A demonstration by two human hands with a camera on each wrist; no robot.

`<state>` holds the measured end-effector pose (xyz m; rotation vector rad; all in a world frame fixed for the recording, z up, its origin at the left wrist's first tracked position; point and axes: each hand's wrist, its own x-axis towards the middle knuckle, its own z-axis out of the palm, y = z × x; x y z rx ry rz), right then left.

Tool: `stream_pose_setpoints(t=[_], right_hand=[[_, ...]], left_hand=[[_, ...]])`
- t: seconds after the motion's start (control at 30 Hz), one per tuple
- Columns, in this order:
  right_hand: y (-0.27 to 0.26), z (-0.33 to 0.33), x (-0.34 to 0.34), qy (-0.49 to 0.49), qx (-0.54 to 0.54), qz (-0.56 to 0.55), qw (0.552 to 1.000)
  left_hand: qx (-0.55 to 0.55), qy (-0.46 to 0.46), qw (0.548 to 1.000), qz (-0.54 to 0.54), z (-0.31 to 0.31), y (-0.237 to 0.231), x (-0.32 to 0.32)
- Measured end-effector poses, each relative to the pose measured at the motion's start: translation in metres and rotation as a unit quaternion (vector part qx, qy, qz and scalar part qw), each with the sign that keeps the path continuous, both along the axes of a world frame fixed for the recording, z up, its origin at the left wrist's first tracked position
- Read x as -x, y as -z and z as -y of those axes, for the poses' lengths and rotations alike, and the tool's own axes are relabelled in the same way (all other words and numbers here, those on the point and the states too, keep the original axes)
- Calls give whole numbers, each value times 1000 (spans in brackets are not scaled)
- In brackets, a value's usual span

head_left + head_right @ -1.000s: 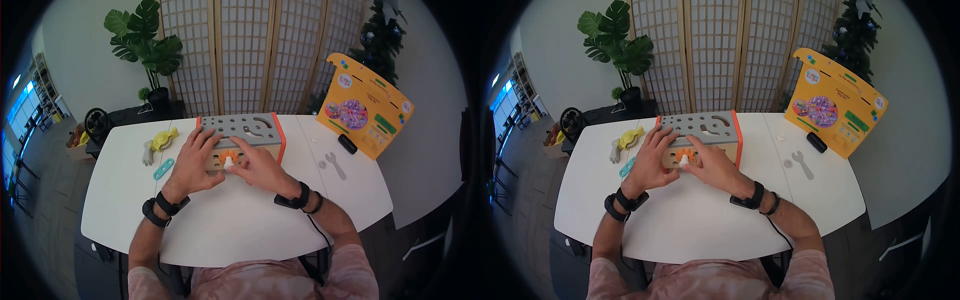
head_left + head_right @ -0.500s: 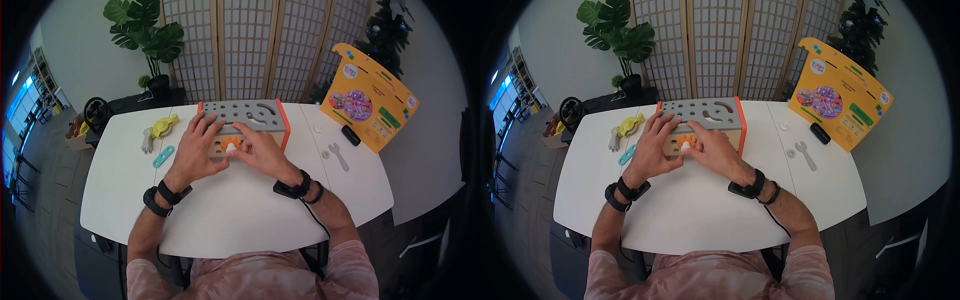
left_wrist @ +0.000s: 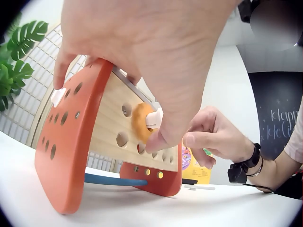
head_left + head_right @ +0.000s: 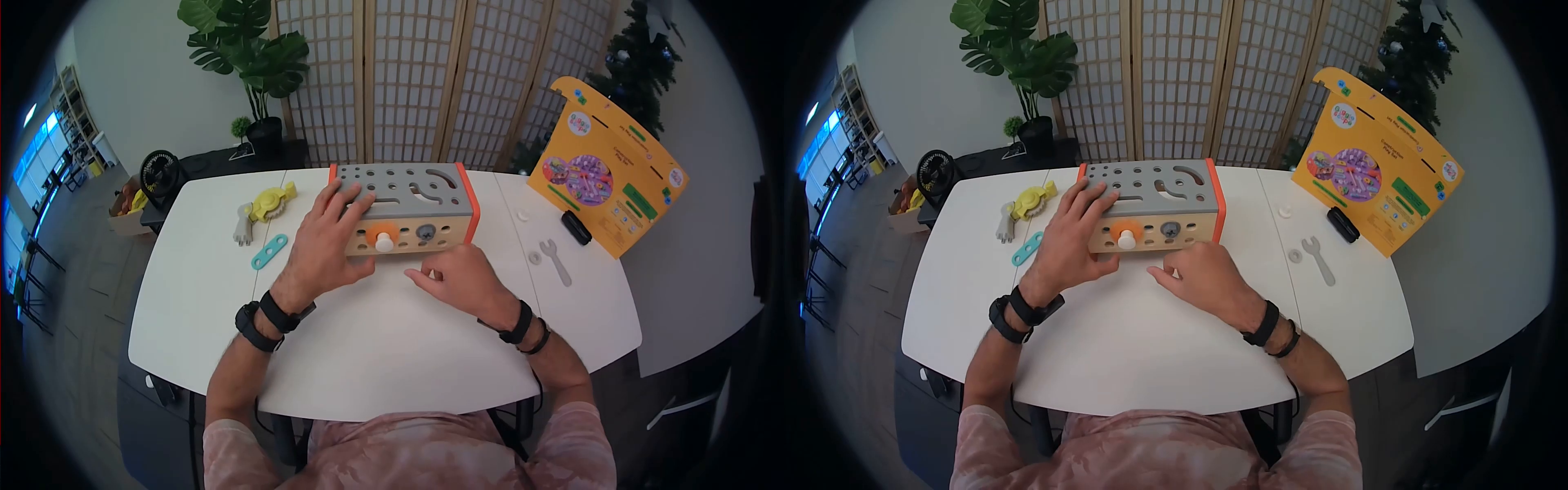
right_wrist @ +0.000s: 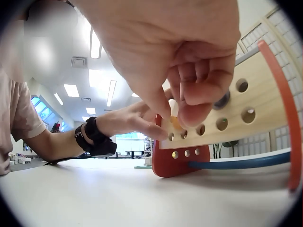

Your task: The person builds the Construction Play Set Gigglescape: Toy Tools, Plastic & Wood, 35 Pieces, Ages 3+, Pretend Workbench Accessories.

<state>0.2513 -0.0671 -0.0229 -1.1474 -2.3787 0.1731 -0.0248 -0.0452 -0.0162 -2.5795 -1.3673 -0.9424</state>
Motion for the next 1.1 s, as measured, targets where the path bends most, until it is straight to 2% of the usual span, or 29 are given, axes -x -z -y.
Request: stream_pose_setpoints(t=[0.03, 0.17, 0.23, 0.33, 0.67, 0.77, 0.83, 0.87, 0.93, 0.97, 1.03, 1.07, 1.1], right_hand=[[-4, 3, -4, 17, 32, 16, 999], [-4, 7, -23, 36, 47, 12, 998], [-9, 8, -35, 56, 122, -5, 991], [-4, 3, -60, 60, 70, -9, 996], [-24, -23, -145, 200, 53, -35, 978], [-14, -43, -177, 233, -1, -40, 972], [9, -63, -200, 253, -122, 69, 957], [21, -72, -206, 252, -123, 68, 957], [36, -87, -210, 214, -205, 171, 940], [40, -92, -211, 213, -207, 170, 940], [48, -101, -209, 193, -171, 265, 929], [50, -107, -207, 190, -174, 263, 930], [51, -114, -205, 212, -128, 323, 913]], left_hand=[[0, -1, 1000, -2, 0, -1, 0], [11, -8, 1000, -10, 0, -1, -1], [16, -9, 1000, -7, 1, -2, -1], [19, -9, 1000, -1, 3, -3, -5], [17, -8, 1000, 4, 1, -1, -1], [16, -2, 1000, 5, 0, -2, 0], [22, 3, 1000, 10, 0, -4, 1], [21, 3, 1000, 10, 0, -4, 1], [29, 12, 999, 12, -1, -5, 4], [27, 10, 1000, 11, -1, -6, 4], [41, 16, 999, 16, -1, -7, 6], [39, 12, 999, 16, 0, -7, 6], [41, 14, 999, 16, 0, -6, 6]])
